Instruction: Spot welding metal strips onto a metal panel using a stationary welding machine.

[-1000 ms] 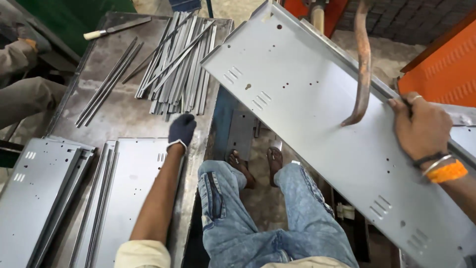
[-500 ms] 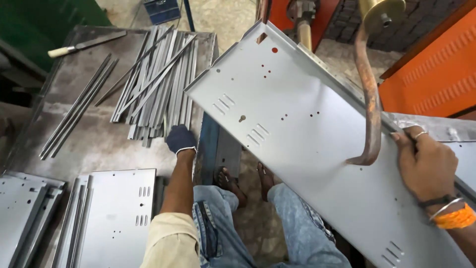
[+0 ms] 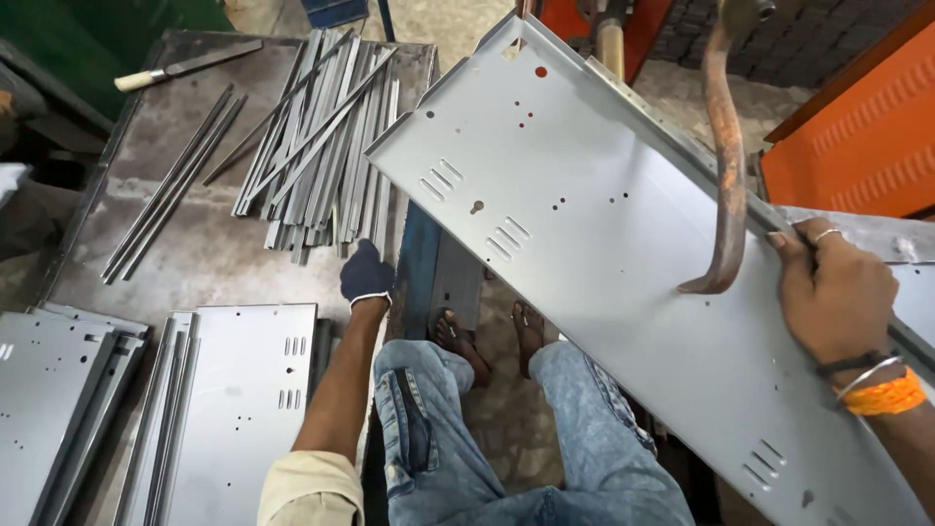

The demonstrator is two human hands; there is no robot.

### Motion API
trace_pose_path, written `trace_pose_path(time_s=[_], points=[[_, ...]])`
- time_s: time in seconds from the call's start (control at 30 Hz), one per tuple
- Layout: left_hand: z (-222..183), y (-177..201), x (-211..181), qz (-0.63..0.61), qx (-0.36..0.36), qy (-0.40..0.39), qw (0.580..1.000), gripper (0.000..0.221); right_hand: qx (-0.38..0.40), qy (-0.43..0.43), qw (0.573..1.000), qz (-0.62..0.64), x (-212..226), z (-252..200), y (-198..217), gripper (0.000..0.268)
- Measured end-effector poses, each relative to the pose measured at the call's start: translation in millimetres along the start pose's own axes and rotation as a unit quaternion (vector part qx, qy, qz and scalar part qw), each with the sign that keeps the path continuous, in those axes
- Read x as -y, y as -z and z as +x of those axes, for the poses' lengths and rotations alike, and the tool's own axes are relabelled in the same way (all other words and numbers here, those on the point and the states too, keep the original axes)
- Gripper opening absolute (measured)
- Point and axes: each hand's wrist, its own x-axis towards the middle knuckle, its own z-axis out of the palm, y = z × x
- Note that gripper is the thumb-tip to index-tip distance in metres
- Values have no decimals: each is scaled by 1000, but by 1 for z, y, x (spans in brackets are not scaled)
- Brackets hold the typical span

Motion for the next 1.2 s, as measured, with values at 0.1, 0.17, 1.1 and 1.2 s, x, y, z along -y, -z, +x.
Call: trace_pose_path(time_s=[0.1, 0.17, 1.1, 1.2], points=[[9, -29, 15, -42, 17, 22, 999, 52, -4, -14, 1000, 22, 7, 0, 7, 32], [9, -43, 26, -64, 38, 28, 997, 48, -8, -1, 1000, 22, 1, 0, 3, 31], [-38, 22, 4, 50, -56, -17, 997, 26, -1, -10, 999, 46, 6, 3, 7, 29], [-30, 3, 15, 36, -55, -24, 998, 22, 9, -9, 999, 36, 7, 4, 7, 29]])
